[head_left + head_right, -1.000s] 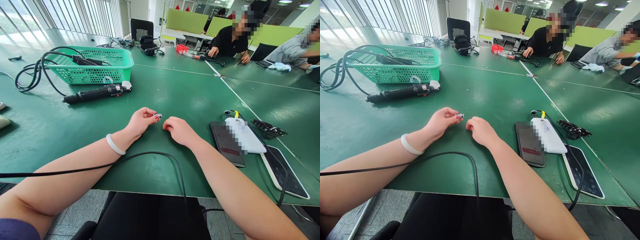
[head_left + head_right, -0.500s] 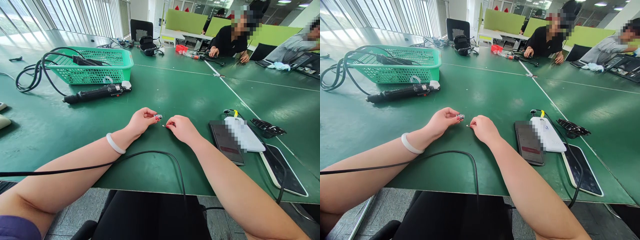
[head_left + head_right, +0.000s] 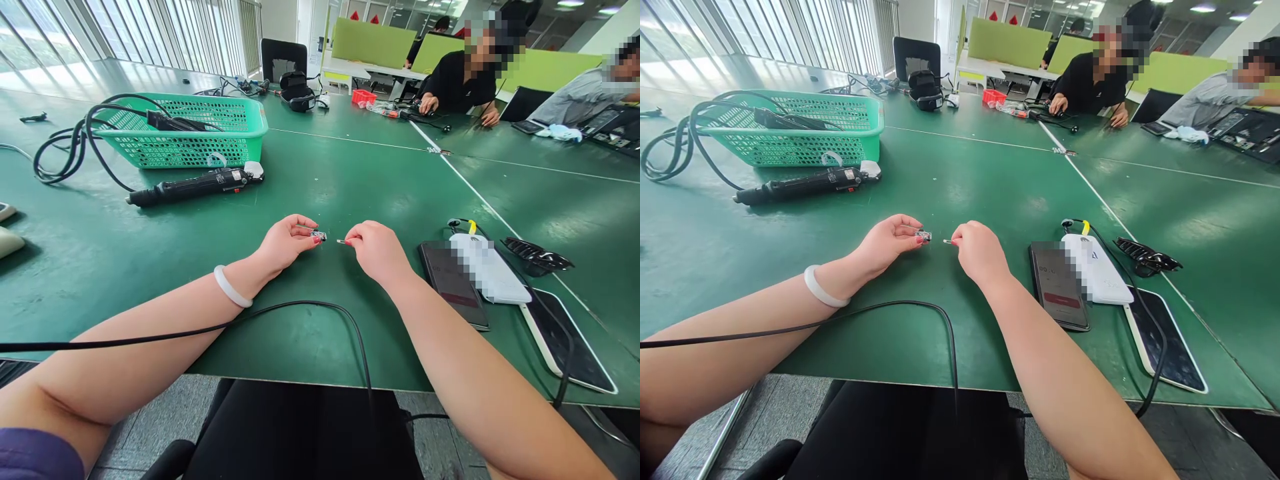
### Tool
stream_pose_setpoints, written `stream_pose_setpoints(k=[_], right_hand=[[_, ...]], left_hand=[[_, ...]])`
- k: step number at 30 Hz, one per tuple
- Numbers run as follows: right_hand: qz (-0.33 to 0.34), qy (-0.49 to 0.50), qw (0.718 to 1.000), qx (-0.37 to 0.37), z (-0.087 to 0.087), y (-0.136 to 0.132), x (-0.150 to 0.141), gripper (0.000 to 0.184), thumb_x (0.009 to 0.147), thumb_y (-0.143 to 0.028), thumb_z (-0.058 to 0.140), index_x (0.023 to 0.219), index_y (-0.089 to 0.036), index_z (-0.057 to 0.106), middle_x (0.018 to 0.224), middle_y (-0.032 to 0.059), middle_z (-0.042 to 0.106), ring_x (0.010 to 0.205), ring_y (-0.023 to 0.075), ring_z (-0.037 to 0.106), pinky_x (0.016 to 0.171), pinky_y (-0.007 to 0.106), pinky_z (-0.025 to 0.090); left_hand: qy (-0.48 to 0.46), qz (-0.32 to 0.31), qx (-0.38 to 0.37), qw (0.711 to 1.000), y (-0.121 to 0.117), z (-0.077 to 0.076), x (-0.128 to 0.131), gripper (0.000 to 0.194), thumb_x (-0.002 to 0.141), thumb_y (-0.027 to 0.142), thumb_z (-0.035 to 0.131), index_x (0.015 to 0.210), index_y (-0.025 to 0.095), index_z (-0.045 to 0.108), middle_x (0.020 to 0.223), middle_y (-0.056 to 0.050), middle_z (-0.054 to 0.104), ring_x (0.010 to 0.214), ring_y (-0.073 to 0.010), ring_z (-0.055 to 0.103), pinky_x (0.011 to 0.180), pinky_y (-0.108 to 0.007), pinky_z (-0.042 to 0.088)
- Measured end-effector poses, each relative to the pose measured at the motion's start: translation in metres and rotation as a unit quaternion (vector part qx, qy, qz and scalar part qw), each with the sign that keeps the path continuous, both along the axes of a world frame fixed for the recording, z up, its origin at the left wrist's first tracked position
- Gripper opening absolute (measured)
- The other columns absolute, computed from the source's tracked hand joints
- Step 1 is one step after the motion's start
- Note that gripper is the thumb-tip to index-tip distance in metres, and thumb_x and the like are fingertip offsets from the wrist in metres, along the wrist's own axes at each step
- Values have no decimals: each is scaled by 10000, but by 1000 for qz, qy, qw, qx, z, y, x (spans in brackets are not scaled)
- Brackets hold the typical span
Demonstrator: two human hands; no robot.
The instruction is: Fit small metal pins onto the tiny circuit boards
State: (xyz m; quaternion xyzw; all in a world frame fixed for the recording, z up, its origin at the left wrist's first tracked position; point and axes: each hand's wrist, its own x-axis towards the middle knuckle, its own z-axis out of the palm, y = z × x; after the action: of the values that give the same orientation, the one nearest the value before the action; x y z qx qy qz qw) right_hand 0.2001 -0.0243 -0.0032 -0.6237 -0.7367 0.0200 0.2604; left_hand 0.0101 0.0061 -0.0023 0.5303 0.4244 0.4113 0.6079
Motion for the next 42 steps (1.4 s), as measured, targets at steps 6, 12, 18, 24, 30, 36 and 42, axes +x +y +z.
stream_pose_setpoints(k=[6, 12, 18, 24, 30, 36, 42], right_hand=[[34, 54, 996, 64, 14, -9, -17, 169, 818, -92, 520, 713, -189, 611, 757, 32, 623, 717, 161, 554, 664, 300, 430], [66, 26, 995, 70, 11, -10, -28, 167, 840, -102, 497, 736, -179, 601, 790, 51, 619, 751, 173, 544, 688, 303, 432], [78, 22, 994, 74, 8, -9, -28, 169, 848, -106, 491, 750, -175, 611, 795, 49, 615, 745, 166, 530, 685, 294, 428], [72, 21, 994, 74, 10, -11, -30, 170, 850, -114, 500, 755, -172, 629, 790, 51, 625, 750, 171, 541, 693, 295, 432], [67, 71, 993, 61, 13, -13, -27, 150, 857, -159, 512, 828, -171, 659, 829, 48, 649, 753, 162, 562, 694, 296, 438], [64, 84, 994, -2, 10, -11, -24, 246, 753, -244, 673, 995, -201, 686, 812, 29, 669, 706, 163, 570, 657, 305, 427], [63, 101, 993, -6, 6, -9, -24, 150, 784, -250, 630, 900, -222, 721, 746, 9, 676, 673, 151, 574, 630, 284, 424]], left_hand=[[9, -44, 11, 999, 0, -2, -1, 337, 645, 128, 736, 973, 142, 665, 883, -60, 713, 818, -151, 666, 912, -376, 484], [20, -77, 17, 997, 0, -4, -2, 330, 658, 193, 742, 977, 134, 681, 918, -75, 724, 877, -171, 665, 950, -394, 467], [23, -89, 25, 996, -1, -2, -2, 297, 666, 184, 729, 955, 129, 683, 923, -61, 719, 863, -151, 656, 938, -375, 471], [19, -91, 26, 995, -1, -3, -2, 295, 669, 179, 725, 957, 133, 683, 924, -56, 717, 862, -147, 655, 933, -368, 474], [-2, -76, 7, 997, -1, -2, -2, 313, 650, 157, 738, 954, 118, 675, 905, -59, 715, 845, -144, 654, 940, -375, 467], [-24, -73, 9, 997, 2, -6, -1, 315, 655, 121, 734, 957, 109, 641, 898, -58, 698, 817, -132, 653, 904, -361, 486], [-7, -77, 5, 997, 0, -2, -2, 345, 697, 72, 679, 1027, 121, 588, 886, -49, 681, 808, -117, 653, 857, -327, 498]])
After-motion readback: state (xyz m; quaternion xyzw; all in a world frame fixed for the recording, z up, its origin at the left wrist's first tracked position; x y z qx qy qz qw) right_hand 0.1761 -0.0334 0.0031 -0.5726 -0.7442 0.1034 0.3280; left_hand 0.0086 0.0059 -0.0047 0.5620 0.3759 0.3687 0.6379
